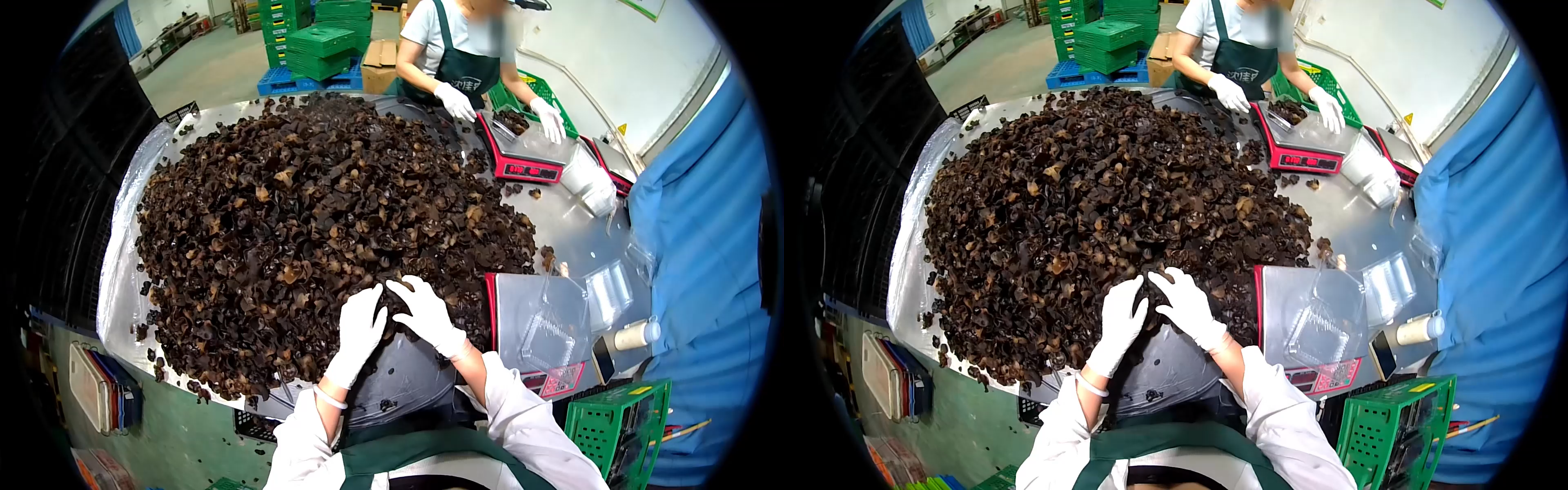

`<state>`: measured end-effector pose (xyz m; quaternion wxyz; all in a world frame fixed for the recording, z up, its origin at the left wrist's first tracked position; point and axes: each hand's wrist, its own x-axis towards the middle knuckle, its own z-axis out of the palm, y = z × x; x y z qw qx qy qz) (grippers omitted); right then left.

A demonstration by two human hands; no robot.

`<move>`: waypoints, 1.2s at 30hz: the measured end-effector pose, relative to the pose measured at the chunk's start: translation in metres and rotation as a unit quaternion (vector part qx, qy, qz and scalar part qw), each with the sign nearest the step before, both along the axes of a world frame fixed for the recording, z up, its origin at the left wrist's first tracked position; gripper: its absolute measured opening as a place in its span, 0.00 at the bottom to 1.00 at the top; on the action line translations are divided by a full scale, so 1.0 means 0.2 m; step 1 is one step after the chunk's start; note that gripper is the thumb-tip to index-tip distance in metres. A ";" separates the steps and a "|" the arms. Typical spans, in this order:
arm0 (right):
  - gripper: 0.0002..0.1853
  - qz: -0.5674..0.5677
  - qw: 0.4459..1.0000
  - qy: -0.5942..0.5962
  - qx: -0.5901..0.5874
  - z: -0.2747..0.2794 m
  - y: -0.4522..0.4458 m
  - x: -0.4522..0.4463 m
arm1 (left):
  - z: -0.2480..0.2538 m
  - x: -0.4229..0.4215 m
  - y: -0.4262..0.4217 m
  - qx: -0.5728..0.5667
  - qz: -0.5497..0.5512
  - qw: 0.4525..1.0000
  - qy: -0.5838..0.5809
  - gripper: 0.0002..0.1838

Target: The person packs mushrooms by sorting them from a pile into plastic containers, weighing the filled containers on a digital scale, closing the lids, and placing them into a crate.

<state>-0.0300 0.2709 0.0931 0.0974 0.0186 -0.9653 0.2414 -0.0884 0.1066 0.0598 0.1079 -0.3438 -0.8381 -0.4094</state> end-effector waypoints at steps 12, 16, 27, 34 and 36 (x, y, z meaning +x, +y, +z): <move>0.23 -0.052 0.998 -0.013 -0.030 -0.22 -0.01 0.69 | -0.14 0.55 -0.19 -0.101 -0.203 0.974 0.015 0.23; 0.21 -0.050 0.998 -0.031 -0.017 -0.18 0.00 0.86 | -0.18 0.66 -0.33 -0.106 -0.235 0.966 0.019 0.22; 0.40 -0.037 0.990 -0.103 0.093 -0.22 -0.05 0.72 | -0.14 0.64 -0.26 -0.138 -0.124 0.982 -0.026 0.27; 0.30 0.019 0.999 -0.022 0.032 -0.21 -0.03 0.95 | -0.19 0.72 -0.39 -0.116 -0.154 0.979 -0.067 0.19; 0.27 -0.024 0.993 -0.026 -0.110 -0.23 0.00 0.98 | -0.21 0.72 -0.40 -0.104 -0.123 0.983 -0.084 0.19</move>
